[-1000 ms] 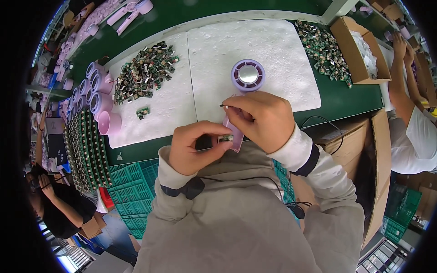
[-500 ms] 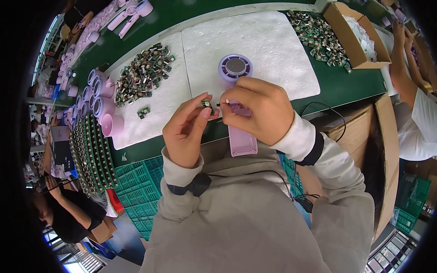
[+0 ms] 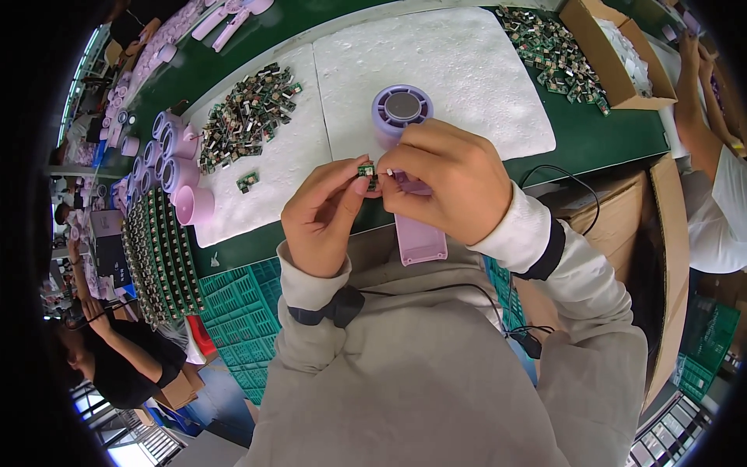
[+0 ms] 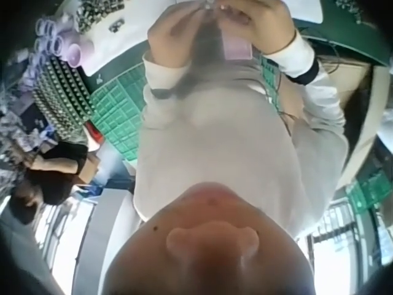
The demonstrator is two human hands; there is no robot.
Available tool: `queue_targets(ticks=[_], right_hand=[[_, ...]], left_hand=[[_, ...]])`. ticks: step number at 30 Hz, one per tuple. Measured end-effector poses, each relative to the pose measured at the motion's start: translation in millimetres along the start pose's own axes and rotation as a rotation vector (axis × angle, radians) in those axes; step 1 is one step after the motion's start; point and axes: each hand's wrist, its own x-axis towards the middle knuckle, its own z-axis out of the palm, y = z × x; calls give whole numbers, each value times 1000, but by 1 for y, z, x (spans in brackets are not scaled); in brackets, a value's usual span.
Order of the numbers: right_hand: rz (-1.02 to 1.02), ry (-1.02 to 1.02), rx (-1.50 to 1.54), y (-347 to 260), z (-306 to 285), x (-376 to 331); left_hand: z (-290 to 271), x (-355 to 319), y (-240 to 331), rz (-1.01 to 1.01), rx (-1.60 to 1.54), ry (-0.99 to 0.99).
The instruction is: The person picks up a circuit board and a pink fan housing, connects the wires from the housing to the board by hand, and places the board into the housing. The person then sets the assembly aside and reaches for another housing to repeat the process.
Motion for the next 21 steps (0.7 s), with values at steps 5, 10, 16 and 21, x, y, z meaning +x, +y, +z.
queue_targets(ticks=[5,10,16,21], right_hand=[[-35,-4,-33,1,-2,2],[-83,-10,-112,1,-8,9],[-65,21,-93,-2,-4,4],[-104,6,-112,-2,-6,5]], left_hand=[[0,-1,4,11,32,14],[0,3,7,27,78,42],[1,-3,6,-6,149,47],[1,-3,11,24,274,77]])
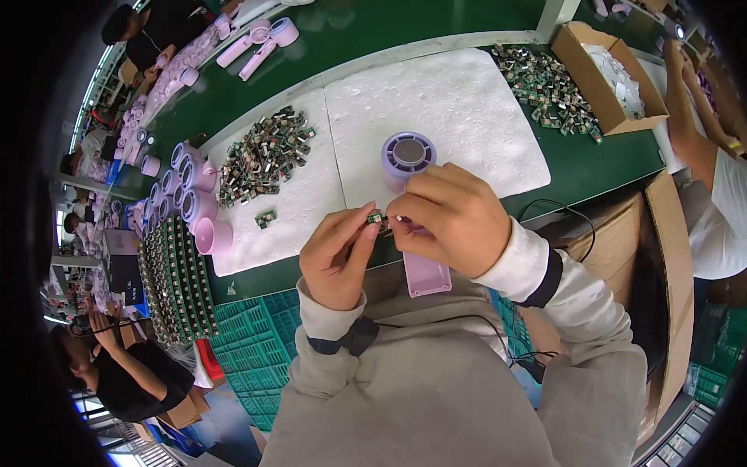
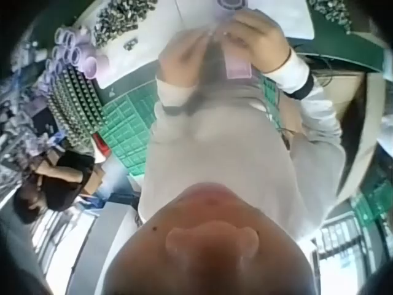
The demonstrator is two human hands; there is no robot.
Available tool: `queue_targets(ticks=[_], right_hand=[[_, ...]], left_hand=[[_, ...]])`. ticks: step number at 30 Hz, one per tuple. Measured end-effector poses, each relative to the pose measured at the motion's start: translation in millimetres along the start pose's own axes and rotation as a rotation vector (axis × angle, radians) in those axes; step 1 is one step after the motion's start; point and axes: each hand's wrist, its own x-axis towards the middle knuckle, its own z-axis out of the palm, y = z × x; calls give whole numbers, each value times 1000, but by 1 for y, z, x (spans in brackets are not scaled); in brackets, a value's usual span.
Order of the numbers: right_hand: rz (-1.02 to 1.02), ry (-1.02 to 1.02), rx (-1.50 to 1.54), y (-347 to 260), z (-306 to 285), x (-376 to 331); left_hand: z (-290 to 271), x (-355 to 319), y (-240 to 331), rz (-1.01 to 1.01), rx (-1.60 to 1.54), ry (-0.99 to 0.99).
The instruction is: The person picks up a circuit board and a pink fan housing, connects the wires from the housing to the board by hand, and places the board into the housing. The person then sets the assembly aside and reaches for another housing to repeat the process.
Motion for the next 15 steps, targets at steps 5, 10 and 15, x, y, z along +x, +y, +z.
queue_targets(ticks=[5,10,15], right_hand=[[-11,25,-13,-1,0,-2],[-15,34,14,-5,-1,-4],[145,74,81,-25,5,-11]], left_hand=[[1,0,3,59,68,-8],[1,-3,4,63,68,-19],[16,-17,8,116,178,91]])
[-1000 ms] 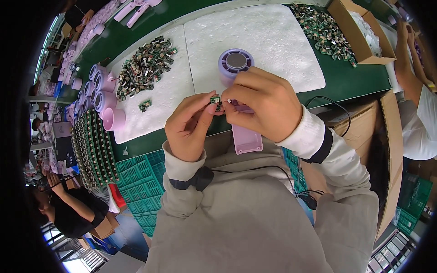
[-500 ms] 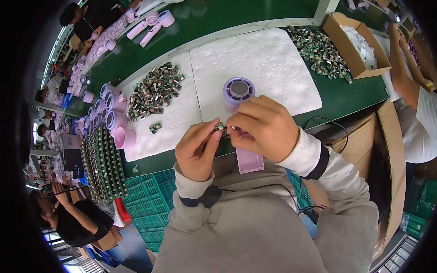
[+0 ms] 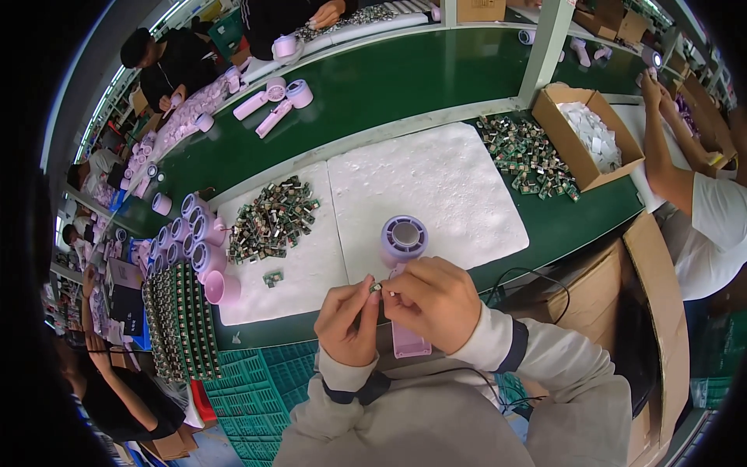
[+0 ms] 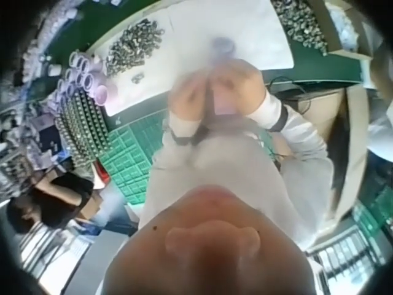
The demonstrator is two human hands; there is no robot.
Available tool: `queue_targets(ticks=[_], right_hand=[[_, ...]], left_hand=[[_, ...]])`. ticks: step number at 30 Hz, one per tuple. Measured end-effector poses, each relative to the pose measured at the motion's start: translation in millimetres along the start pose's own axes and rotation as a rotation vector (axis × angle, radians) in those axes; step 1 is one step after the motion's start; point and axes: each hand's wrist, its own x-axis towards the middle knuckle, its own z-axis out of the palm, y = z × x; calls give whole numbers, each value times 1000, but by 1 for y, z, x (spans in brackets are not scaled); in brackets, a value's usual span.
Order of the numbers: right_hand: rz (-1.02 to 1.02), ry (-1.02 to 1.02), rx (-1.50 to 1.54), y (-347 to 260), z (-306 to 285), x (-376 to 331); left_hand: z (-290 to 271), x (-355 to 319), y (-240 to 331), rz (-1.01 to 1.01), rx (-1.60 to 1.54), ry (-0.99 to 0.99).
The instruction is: The person picks up a circuit board and a pink fan housing, connects the wires from the housing to the board by hand, and places the board into the housing. The person then sets the assembly aside and reaches for another housing to repeat the process.
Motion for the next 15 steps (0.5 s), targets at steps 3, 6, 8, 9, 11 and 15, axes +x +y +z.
queue_targets(ticks=[3,6,8,9,11,15], right_hand=[[65,27,49,-4,5,-4],[107,40,79,-4,8,-7],[136,19,94,-2,8,-9],[154,9,102,-2,9,-9],[164,-3,108,0,8,-5],[209,-84,179,2,-2,5]], left_hand=[[12,-8,0,48,80,82],[19,-13,-3,117,151,140],[20,-12,-3,123,158,150],[21,-11,-4,124,162,152],[19,-6,-2,61,128,136],[9,-1,-2,-152,-76,102]])
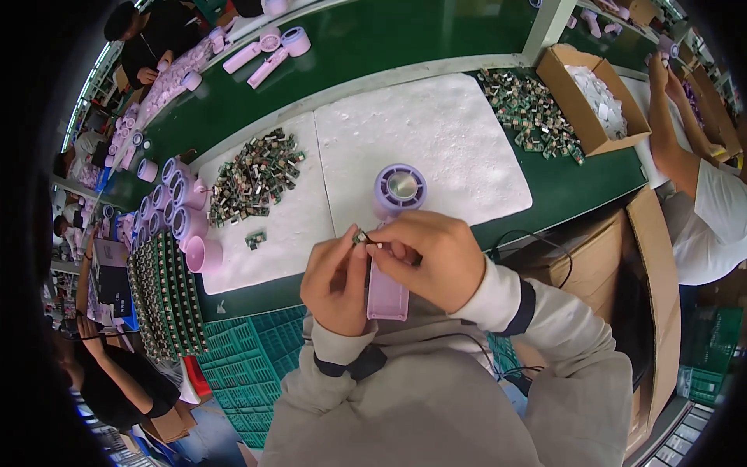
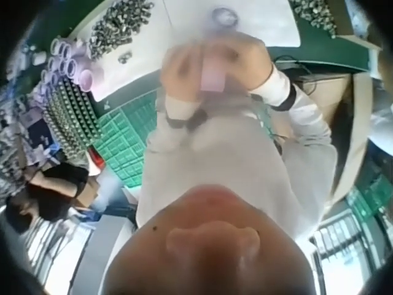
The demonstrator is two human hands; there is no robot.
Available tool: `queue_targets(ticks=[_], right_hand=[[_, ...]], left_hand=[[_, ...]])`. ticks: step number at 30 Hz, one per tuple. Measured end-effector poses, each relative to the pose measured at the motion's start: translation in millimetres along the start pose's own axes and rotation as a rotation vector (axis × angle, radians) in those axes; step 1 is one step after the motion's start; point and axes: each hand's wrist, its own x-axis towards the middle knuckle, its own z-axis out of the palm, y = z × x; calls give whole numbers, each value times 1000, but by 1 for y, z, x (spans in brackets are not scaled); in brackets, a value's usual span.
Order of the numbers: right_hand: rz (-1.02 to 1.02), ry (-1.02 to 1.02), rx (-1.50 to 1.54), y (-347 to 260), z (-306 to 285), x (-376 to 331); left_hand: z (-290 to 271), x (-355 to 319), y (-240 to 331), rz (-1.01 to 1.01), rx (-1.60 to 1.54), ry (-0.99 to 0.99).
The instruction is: The person picks up a circuit board and a pink fan housing, connects the wires from the housing to the board by hand, and places the board into the housing. The person then sets the assembly aside and reaches for another housing to repeat the process.
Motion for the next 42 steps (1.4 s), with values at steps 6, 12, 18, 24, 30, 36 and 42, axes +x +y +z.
queue_targets(ticks=[6,12,18,24,30,36,42], right_hand=[[108,-60,121,8,-9,4],[94,-115,127,8,-11,6],[133,-159,128,5,-17,8],[-117,-26,-185,10,-17,9],[-334,-45,-373,11,-20,10],[-378,-83,-446,9,-27,12],[-428,-99,-494,10,-29,12]], left_hand=[[-3,9,-8,-236,-439,-64],[-7,10,-8,-253,-479,-114],[-7,12,-8,-238,-494,-164],[-6,10,-8,-158,-412,-217],[-4,10,-8,-101,-348,-228],[-4,8,-8,-90,-367,-200],[-4,9,-8,-72,-286,-214]])
